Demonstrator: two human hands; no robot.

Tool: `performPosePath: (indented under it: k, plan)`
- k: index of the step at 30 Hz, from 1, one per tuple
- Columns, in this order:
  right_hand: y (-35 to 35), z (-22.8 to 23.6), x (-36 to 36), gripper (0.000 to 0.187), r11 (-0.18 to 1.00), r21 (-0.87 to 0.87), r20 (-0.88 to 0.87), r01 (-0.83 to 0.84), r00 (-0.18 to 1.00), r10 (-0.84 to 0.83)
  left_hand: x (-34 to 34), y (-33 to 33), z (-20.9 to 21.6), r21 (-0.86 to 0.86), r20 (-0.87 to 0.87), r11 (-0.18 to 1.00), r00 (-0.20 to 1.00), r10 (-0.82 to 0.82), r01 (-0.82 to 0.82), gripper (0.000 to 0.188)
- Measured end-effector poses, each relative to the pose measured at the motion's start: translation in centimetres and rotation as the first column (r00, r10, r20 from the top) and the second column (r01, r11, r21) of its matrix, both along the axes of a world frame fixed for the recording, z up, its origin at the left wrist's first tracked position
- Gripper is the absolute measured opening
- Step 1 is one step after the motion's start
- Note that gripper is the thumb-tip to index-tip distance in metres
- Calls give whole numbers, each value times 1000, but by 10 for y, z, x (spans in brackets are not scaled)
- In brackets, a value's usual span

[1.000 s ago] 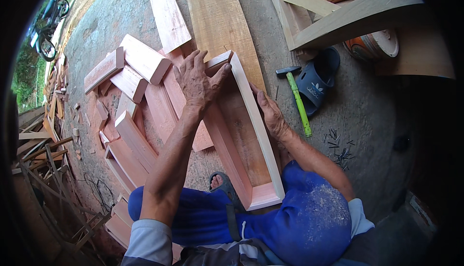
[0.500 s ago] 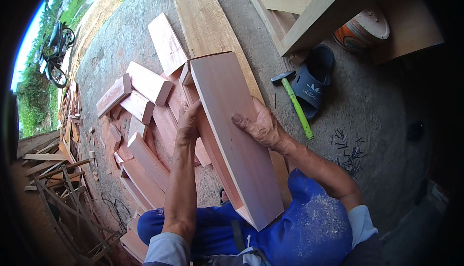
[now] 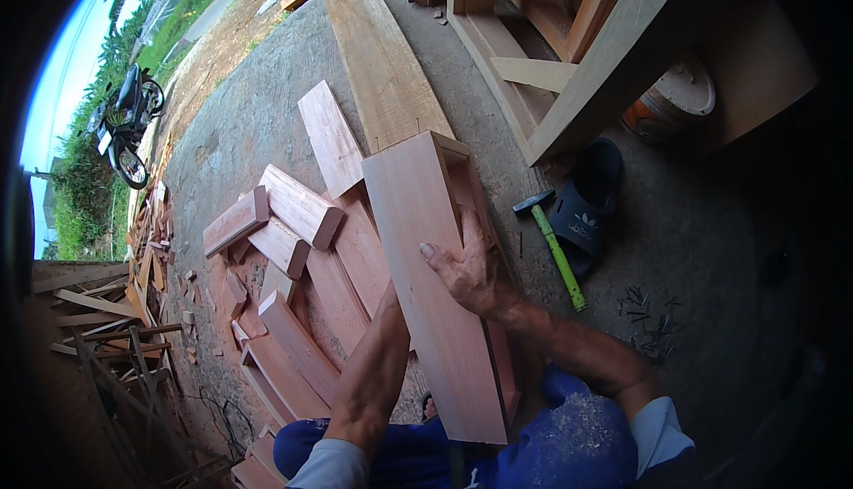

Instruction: The person assembles small wooden boxes by aligning pre-cut planks and hammering nails to join the corners. They repeatedly pick up planks, position them into rectangular frames, and drive nails with a hammer to secure the joints.

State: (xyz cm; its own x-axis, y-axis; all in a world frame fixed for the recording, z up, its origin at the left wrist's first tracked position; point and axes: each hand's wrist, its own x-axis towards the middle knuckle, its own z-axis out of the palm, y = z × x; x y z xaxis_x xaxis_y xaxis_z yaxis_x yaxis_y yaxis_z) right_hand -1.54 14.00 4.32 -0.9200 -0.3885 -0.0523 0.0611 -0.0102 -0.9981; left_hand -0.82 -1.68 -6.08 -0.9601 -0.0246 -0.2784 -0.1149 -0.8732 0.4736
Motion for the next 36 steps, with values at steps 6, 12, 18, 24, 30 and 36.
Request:
performPosePath:
  k: [6, 12, 18, 24, 30, 36]
  plan:
    - [1, -52, -20, 60, 989, 140, 1, 48, 999, -49, 6, -27, 31, -272, 177, 957, 983, -56, 104, 68]
    - [10, -43, -34, 79, 954, 95, 18, -283, 959, 283, 11, -35, 57, -767, 169, 626, 986, -12, 139, 56]
    - [26, -115, -4, 108, 918, 384, -21, -97, 993, 113, 38, -61, 27, -819, 256, 560, 951, 170, 120, 55]
    - [4, -93, 19, 95, 827, 488, 77, -280, 957, 278, 54, -74, 27, -599, 299, 787, 953, 48, 148, 80]
    - [52, -68, 19, 95, 719, 654, 65, -233, 965, 254, 55, -24, 9, -567, 374, 788, 927, -13, 239, 68]
    - [63, -59, 27, 96, 653, 720, 102, -236, 966, 236, 16, -24, -7, -836, 132, 547, 984, 123, 43, 92]
